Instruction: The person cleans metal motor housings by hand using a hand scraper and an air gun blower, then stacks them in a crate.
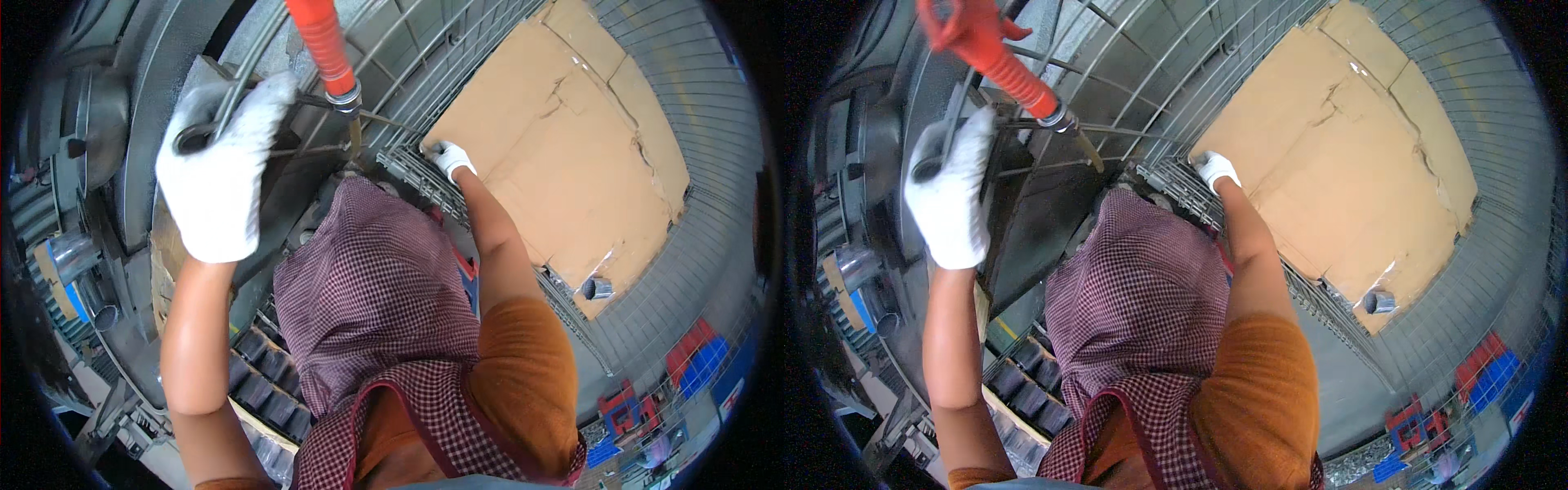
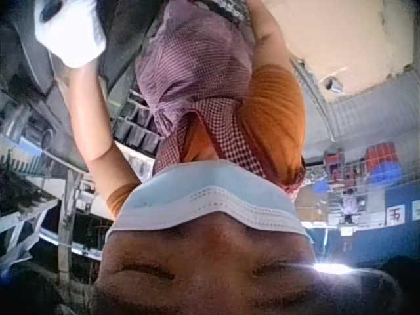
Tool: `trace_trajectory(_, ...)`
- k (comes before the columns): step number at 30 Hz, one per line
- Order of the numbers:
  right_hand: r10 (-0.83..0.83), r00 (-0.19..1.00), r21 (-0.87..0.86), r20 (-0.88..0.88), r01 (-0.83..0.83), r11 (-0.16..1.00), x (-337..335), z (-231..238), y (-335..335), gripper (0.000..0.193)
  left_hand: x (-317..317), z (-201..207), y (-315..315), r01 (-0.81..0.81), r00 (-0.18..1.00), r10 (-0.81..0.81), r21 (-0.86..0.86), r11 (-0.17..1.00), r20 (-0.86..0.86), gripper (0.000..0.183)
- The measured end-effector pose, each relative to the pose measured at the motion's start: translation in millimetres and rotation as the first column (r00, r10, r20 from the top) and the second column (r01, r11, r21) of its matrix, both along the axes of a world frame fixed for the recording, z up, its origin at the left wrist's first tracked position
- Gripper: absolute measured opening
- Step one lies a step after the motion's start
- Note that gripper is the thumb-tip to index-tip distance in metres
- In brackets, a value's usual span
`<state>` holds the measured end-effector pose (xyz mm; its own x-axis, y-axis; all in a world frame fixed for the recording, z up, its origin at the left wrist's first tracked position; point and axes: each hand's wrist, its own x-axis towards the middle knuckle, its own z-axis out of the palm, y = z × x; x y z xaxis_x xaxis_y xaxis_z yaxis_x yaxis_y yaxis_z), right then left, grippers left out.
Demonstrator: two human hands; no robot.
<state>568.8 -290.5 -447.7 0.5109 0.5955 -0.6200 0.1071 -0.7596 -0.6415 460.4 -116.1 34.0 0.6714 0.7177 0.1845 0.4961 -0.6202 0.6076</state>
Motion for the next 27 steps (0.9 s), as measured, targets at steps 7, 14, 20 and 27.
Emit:
trace_trajectory(7,-0.131,0.988,-0.257,0.078,0.147,0.955,-1,23,-76,0.038,6,-8,8,0.005,0.998,0.000,-0.090,0.996,0.057,0.047)
trace_trajectory(14,0.029,0.988,-0.343,0.154,0.026,0.939,-44,65,-184,0.038,13,-5,4,-0.025,0.998,0.021,-0.076,0.997,-0.061,0.083)
trace_trajectory(20,-0.097,0.929,-0.178,0.358,0.169,0.969,-90,135,-229,0.051,-13,13,-19,0.089,0.988,-0.103,-0.122,0.989,-0.112,0.061)
trace_trajectory(27,0.042,0.789,-0.017,0.613,-0.040,0.999,-117,200,-196,0.046,-210,8,-20,-0.060,0.932,-0.072,0.350,0.935,0.355,0.044)
